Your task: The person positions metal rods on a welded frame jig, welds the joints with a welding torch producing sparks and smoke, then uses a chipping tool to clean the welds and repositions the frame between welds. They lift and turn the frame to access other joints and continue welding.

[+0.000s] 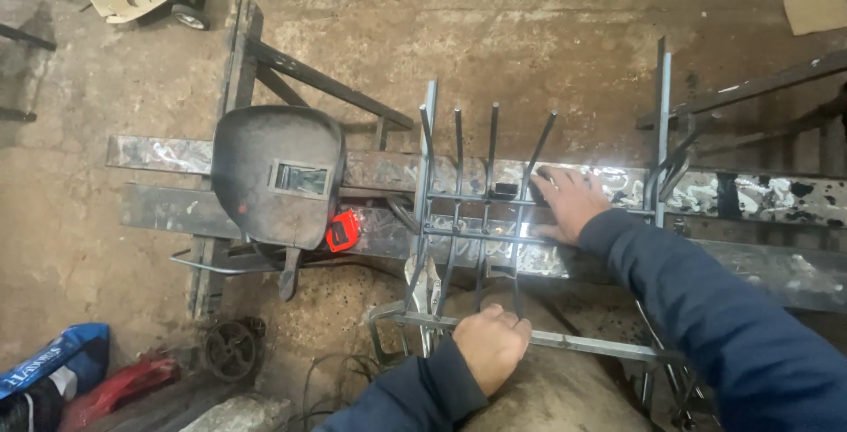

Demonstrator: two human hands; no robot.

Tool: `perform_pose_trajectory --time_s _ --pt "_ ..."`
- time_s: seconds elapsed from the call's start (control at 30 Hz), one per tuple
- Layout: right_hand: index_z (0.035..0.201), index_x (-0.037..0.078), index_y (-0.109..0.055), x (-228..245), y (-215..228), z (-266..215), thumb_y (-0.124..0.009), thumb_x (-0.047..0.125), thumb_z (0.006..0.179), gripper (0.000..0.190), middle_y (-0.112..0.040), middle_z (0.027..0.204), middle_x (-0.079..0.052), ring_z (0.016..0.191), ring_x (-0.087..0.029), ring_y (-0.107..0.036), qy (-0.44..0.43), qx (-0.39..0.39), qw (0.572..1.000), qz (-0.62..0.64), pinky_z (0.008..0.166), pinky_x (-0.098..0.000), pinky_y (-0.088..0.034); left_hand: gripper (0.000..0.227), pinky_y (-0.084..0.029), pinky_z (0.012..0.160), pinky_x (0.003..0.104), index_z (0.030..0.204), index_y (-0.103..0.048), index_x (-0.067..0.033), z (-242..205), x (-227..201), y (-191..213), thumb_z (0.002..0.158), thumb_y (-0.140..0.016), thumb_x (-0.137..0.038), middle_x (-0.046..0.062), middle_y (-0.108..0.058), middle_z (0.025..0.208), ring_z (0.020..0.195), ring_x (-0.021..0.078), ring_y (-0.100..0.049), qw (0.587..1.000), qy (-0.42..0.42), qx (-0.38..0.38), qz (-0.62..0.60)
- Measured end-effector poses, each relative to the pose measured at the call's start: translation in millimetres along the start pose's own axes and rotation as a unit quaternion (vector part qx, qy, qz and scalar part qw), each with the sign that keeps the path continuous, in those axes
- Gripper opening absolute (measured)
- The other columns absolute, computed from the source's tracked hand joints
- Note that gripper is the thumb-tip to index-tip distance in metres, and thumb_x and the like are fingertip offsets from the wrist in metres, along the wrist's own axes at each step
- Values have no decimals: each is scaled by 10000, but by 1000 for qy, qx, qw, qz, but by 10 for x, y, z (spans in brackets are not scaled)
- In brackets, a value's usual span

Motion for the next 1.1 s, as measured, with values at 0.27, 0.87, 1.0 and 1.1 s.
perform_pose_trajectory --time_s 0.27,0.87,1.0,1.1 --pt "1489 64 -384 91 -31 84 -810 645 654 1103 -413 1509 -152 1402 -331 -387 50 -63 997 -9 1112 -563 -303 95 -544 764 402 888 -633 0 21 -11 8 869 -584 -80 142 -678 849 885 330 -635 999 6 32 -4" --pt "1480 54 -437 155 -13 46 -824 582 666 1045 -448 1527 -146 1350 -326 -448 61 -118 991 9 1066 -561 -335 116 -565 789 403 911 -636 18 -23 -34 17 862 -581 -72 177 -676 899 956 345 -656 998 44 15 35" --pt "1465 58 -442 170 33 39 -827 589 655 1043 -457 1507 -135 1351 -326 -447 55 -121 991 1 1073 -572 -323 130 -556 747 411 944 -648 19 -9 -39 -12 884 -581 -75 168 -685 922 970 343 -655 998 60 19 24" --pt "1471 51 -442 160 14 32 -822 581 662 1040 -456 1518 -135 1355 -317 -455 53 -123 991 -1 1061 -564 -329 139 -553 749 412 953 -652 18 -8 -41 -20 882 -586 -83 171 -688 948 988 342 -654 997 65 28 36"
Point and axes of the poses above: each hand's wrist, its own z-axis towards the middle knuckle, its own y-axis out of the back of the hand, x = y × z, the point moved 6 cm from there along z, towards the middle knuckle
